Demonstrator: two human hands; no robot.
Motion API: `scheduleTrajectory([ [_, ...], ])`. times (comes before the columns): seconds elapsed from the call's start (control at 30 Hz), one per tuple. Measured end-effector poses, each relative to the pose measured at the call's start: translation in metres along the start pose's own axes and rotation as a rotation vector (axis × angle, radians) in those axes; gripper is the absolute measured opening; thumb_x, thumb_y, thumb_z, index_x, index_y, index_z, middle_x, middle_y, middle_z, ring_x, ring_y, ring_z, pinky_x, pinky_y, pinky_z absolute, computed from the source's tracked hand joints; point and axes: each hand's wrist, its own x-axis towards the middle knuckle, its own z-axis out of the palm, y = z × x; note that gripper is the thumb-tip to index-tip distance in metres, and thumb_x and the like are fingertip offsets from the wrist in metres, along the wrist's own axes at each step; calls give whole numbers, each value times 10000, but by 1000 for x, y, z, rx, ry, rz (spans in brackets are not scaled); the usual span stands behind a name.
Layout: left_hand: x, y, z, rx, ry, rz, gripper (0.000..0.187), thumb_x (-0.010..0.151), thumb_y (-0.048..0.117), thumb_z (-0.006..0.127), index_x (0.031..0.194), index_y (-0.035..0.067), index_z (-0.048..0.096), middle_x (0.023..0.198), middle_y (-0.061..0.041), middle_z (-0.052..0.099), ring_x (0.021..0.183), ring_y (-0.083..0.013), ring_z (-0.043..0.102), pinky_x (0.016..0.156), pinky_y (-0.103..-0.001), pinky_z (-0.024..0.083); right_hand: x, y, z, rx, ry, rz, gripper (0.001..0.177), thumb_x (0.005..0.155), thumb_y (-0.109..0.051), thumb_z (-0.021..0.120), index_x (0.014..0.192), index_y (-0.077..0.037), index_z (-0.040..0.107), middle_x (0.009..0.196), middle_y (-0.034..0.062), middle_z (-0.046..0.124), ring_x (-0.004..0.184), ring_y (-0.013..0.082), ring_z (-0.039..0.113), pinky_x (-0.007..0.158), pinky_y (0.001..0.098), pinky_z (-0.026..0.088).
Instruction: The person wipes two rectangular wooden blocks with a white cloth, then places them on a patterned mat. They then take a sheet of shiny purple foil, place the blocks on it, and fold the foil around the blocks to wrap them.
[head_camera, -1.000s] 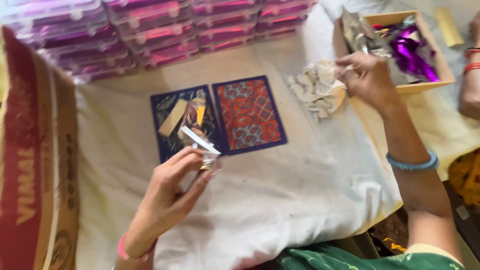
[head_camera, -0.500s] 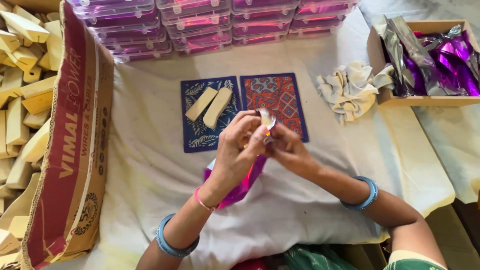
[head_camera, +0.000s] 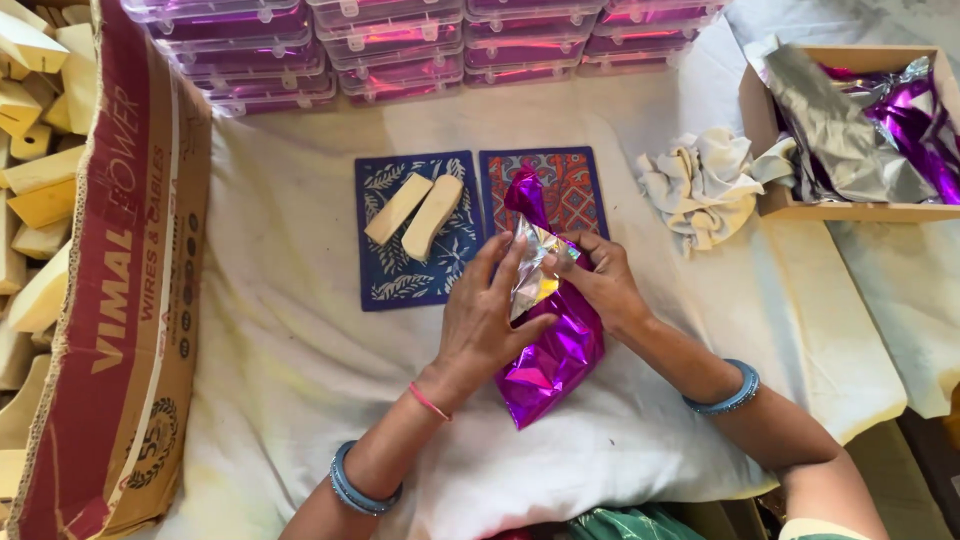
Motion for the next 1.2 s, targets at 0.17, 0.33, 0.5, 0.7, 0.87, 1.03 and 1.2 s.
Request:
scheduleTrajectory([
  [0.17,-16,-31,23,-10,-37,-155,560,912,129,709,1429,17,526,1329,-203,607,1143,-384,659,916,-431,563,2,5,-3,-12,-20,24,216,944,-142,753,1115,-21,701,975,-1,716,861,50,647,787,220,547],
  [0.33,-11,-52,24,-179,-8,-448,422,986,77,617,1407,72,580,1110,-168,713,922,-339,732,803,-423,583,10,20,-13,-56,-30,-5,165,951,-111,736,1094,-31,716,952,-7,712,853,50,642,794,216,542],
  [0.5,-14,-70,24,-504,186,-579,430,994,54,589,1423,43,555,1129,-178,734,971,-316,702,859,-401,564,16,21,-22,-28,46,-16,109,954,-66,728,1050,-18,710,913,-11,695,804,51,627,742,221,534],
  [0.7,-4,-7,-8,74,397,-77,528,1003,91,631,1478,-57,454,1436,-265,452,1345,-420,500,1148,-423,443,16,19,-25,16,119,-76,76,964,-19,663,1029,-13,702,888,-9,701,767,54,633,709,219,530],
  [0.87,-9,-6,4,-43,122,-115,464,992,181,672,1381,-36,540,1396,-232,553,1301,-396,564,1105,-429,456,-3,14,-14,-238,109,-247,87,967,-22,667,1046,7,687,936,-11,705,842,55,633,756,216,521],
  [1.03,-19,-18,21,-395,18,-329,410,1057,228,605,1375,-25,556,1320,-191,599,1245,-317,596,1091,-406,467,-27,3,8,-425,-99,-401,137,942,-43,706,1060,26,698,938,58,673,812,120,625,701,265,491],
  [1.2,-18,-19,31,-759,-28,-464,597,970,241,669,1467,9,435,1258,-111,610,1166,-199,578,1005,-348,482,-39,-20,21,-580,-414,-588,236,944,-144,754,1082,33,680,960,130,655,824,223,668,715,320,516],
])
